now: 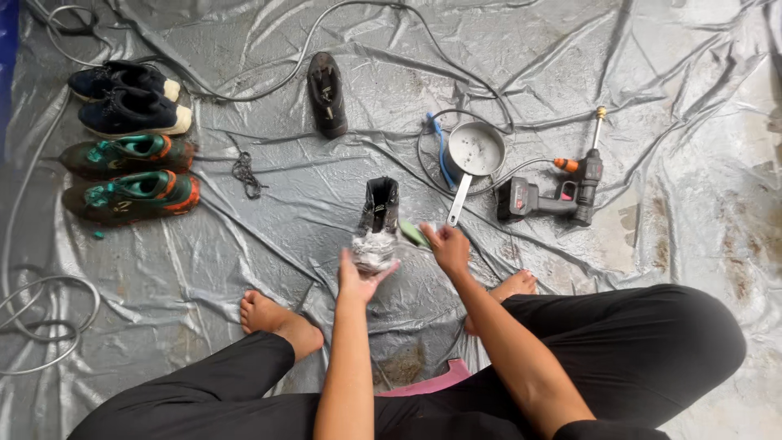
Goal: The person scrubs a black shoe with a green brush and soapy water. They repeatedly dip the brush into a small metal pan to reload soap and continue scrubbing different parts of the shoe.
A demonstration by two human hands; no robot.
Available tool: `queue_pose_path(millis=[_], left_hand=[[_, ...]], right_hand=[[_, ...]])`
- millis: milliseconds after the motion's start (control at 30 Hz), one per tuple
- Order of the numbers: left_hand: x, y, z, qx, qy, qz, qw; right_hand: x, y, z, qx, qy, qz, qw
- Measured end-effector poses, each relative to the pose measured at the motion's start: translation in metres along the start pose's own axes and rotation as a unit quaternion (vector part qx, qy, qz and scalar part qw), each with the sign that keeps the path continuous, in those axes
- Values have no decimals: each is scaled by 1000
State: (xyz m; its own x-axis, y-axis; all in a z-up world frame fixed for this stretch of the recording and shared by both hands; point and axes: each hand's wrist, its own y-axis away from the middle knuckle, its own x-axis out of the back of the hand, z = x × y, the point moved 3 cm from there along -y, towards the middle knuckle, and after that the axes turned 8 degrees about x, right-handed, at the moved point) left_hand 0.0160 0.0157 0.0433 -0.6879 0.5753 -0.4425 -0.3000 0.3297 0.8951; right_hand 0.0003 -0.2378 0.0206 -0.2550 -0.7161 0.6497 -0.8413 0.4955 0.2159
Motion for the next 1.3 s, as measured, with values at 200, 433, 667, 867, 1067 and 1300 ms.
queue_pose_path(millis=[200, 433, 667, 867, 1067, 1300], left_hand=[[-44, 73, 23, -328, -223, 38, 917], [-54, 81, 25, -432, -281, 29, 857], [-53, 76, 33, -463, -503, 112, 721], [-55, 92, 50, -411, -505, 141, 746], [-33, 50, 50, -431, -400, 108, 801], [-17, 87, 63, -470, -493, 198, 704]], right_hand=[[64, -43, -67, 1, -114, 50, 992], [96, -167, 4, -78, 97, 37, 992], [90, -234, 35, -24, 257, -49, 965], [87, -164, -18, -13, 226, -70, 971], [5, 5, -145, 175, -76, -128, 973], [-17, 101, -171, 245, -119, -159, 949]])
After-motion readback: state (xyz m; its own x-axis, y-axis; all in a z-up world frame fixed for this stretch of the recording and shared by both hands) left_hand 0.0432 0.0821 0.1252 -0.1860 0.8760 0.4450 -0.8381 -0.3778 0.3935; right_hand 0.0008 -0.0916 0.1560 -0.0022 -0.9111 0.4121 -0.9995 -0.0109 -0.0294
